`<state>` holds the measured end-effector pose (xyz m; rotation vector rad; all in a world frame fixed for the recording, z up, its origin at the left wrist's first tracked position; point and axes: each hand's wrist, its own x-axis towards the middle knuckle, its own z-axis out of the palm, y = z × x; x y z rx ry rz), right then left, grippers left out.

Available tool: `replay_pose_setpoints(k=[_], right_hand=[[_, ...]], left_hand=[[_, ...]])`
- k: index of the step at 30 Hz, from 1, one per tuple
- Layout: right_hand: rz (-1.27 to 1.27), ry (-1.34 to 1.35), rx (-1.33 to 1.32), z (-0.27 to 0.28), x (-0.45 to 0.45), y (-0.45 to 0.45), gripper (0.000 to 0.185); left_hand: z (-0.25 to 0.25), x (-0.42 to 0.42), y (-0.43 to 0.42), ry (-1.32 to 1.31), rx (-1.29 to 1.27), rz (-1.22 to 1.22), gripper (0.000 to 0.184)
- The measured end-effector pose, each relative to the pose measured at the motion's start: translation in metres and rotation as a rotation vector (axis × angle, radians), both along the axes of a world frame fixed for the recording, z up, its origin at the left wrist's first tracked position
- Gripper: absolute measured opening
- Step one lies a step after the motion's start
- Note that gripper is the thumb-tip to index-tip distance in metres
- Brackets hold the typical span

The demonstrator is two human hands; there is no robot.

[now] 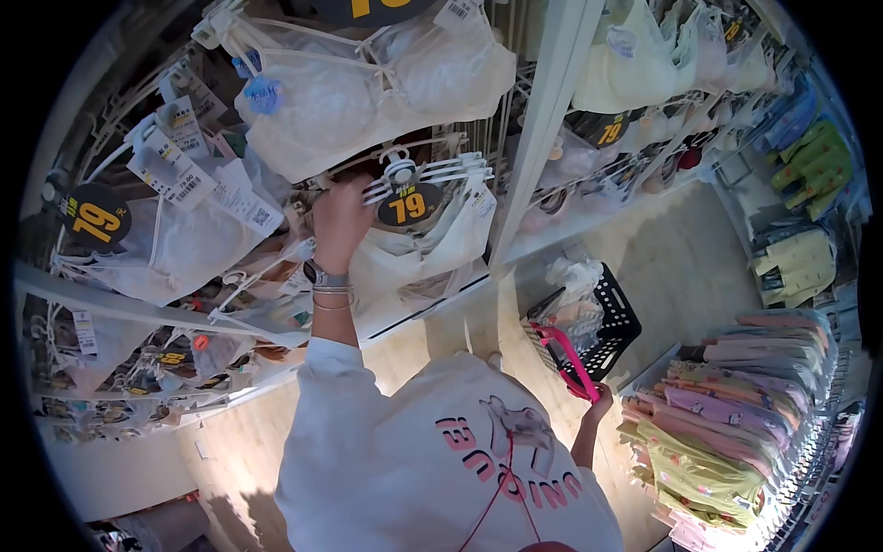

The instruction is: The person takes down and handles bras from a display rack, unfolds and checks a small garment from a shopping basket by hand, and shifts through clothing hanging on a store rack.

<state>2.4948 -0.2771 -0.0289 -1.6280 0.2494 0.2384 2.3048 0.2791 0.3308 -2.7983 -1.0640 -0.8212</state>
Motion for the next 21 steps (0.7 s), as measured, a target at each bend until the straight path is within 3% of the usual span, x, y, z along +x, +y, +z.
replay_pose_setpoints(k=[4,10,21], right_hand=[[0.012,0.014,0.005,-0.001,0.002,-0.002,0.03],[0.034,-0.019,-0.013,0.0,0.003,-0.001,0.032],[0.023,-0.05,-0.053,-0.005,0.001,-0.002,0.033]], left_hand=[[0.005,0.004,0.003,0.022,-0.044,0.054,0.025],[0.003,0.009,0.018,-0.067,0.091,0.012,0.025],[-0.009,0.017,0.012,-0.12,0.044,0.103,0.04]])
